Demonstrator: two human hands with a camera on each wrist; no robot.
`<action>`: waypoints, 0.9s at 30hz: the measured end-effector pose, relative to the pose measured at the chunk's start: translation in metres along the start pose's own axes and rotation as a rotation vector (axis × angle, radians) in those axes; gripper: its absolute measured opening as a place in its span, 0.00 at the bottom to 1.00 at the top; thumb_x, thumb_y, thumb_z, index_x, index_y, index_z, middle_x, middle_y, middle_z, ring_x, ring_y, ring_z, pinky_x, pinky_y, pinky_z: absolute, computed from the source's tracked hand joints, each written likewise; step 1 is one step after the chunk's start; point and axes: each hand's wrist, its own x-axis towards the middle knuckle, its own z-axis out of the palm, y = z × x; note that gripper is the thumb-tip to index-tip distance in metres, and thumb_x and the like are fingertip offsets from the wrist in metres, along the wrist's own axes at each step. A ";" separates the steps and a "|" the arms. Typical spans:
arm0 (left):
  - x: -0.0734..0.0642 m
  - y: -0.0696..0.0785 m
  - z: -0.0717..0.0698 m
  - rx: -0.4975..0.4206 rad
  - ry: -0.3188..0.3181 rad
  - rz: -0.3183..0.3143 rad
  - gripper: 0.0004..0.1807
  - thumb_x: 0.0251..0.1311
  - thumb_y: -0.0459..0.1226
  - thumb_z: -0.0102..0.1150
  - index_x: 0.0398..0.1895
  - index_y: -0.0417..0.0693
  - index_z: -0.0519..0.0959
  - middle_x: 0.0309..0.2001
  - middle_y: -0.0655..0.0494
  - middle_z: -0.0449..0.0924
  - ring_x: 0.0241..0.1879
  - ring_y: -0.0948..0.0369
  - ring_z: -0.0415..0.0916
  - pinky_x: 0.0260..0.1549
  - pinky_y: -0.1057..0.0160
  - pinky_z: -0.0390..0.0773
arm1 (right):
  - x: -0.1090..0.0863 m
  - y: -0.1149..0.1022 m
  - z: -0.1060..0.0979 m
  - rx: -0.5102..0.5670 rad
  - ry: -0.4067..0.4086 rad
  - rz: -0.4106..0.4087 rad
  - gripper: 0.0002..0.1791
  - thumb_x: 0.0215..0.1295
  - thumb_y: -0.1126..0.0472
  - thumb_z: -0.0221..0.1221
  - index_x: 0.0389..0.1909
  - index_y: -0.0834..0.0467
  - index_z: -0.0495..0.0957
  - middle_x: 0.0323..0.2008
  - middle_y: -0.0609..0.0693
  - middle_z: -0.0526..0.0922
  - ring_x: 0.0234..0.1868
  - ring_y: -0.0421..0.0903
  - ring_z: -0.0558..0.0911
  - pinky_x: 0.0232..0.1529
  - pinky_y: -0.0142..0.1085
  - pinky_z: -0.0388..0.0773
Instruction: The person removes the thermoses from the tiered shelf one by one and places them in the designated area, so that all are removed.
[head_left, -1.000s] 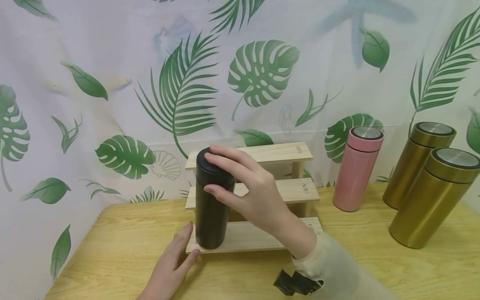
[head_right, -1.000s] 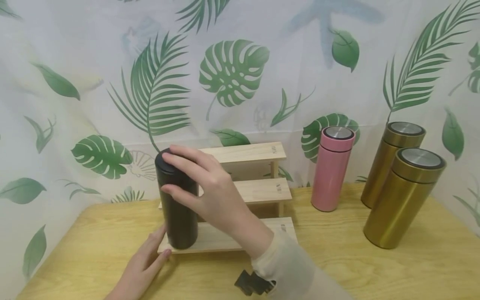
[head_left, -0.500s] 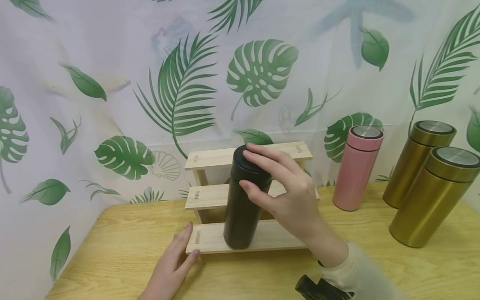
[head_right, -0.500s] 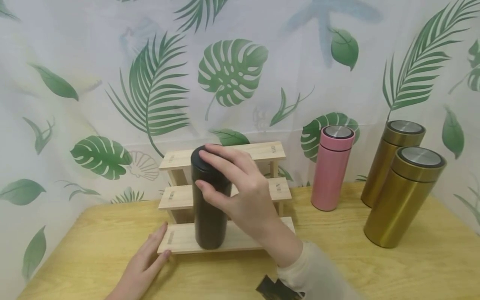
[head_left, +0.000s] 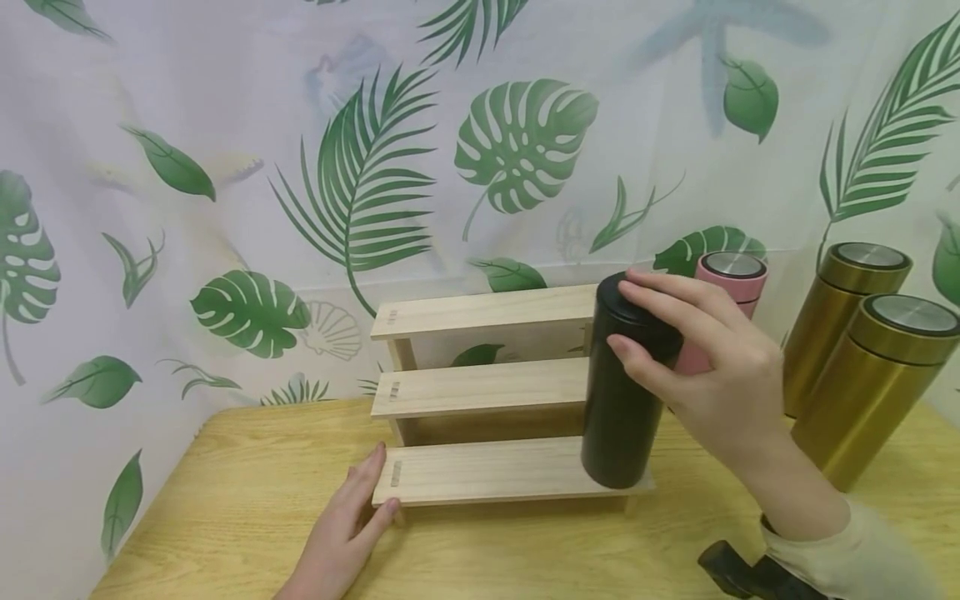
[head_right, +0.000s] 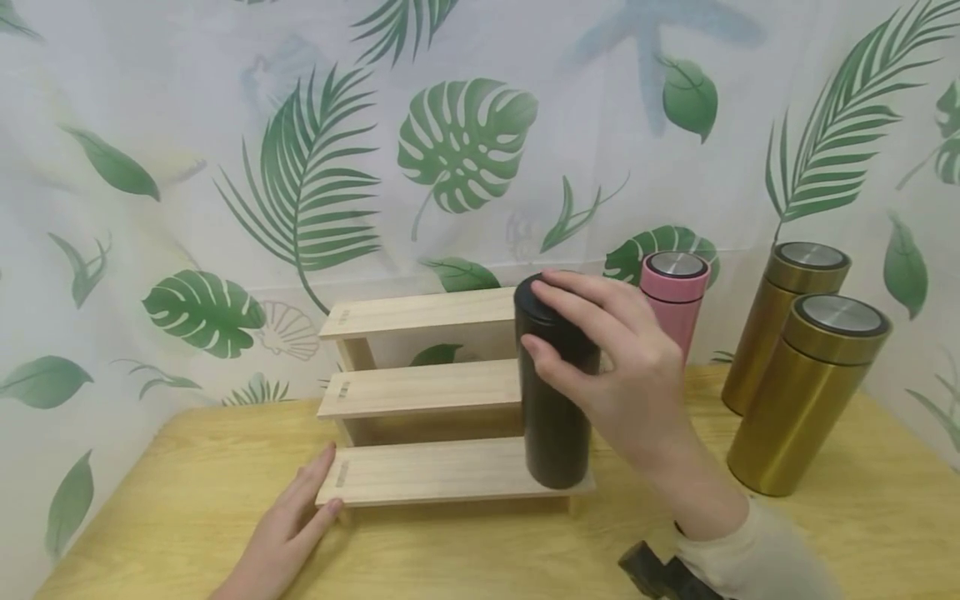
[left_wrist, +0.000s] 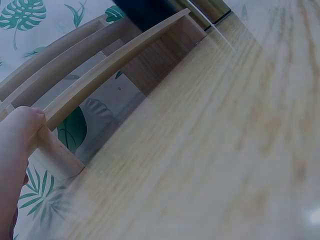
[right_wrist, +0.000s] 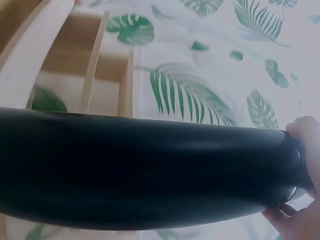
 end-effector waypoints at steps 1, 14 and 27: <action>0.000 0.000 0.000 0.000 -0.002 0.000 0.35 0.68 0.43 0.53 0.75 0.49 0.53 0.71 0.49 0.58 0.69 0.52 0.54 0.68 0.73 0.38 | 0.000 0.003 -0.006 -0.020 -0.013 0.016 0.28 0.61 0.40 0.60 0.44 0.63 0.84 0.46 0.56 0.84 0.49 0.45 0.80 0.52 0.23 0.73; 0.000 0.004 -0.002 -0.008 -0.026 -0.060 0.35 0.68 0.47 0.52 0.74 0.50 0.53 0.71 0.51 0.57 0.70 0.52 0.53 0.69 0.66 0.41 | -0.006 0.041 -0.050 -0.232 -0.013 0.113 0.35 0.59 0.34 0.56 0.45 0.63 0.84 0.46 0.58 0.84 0.53 0.28 0.74 0.46 0.14 0.65; 0.000 0.002 -0.001 -0.019 -0.021 -0.048 0.35 0.68 0.46 0.52 0.74 0.49 0.53 0.71 0.49 0.57 0.70 0.52 0.53 0.70 0.65 0.41 | -0.026 0.072 -0.064 -0.360 -0.096 0.203 0.19 0.48 0.60 0.71 0.43 0.62 0.85 0.44 0.57 0.84 0.48 0.61 0.79 0.50 0.12 0.58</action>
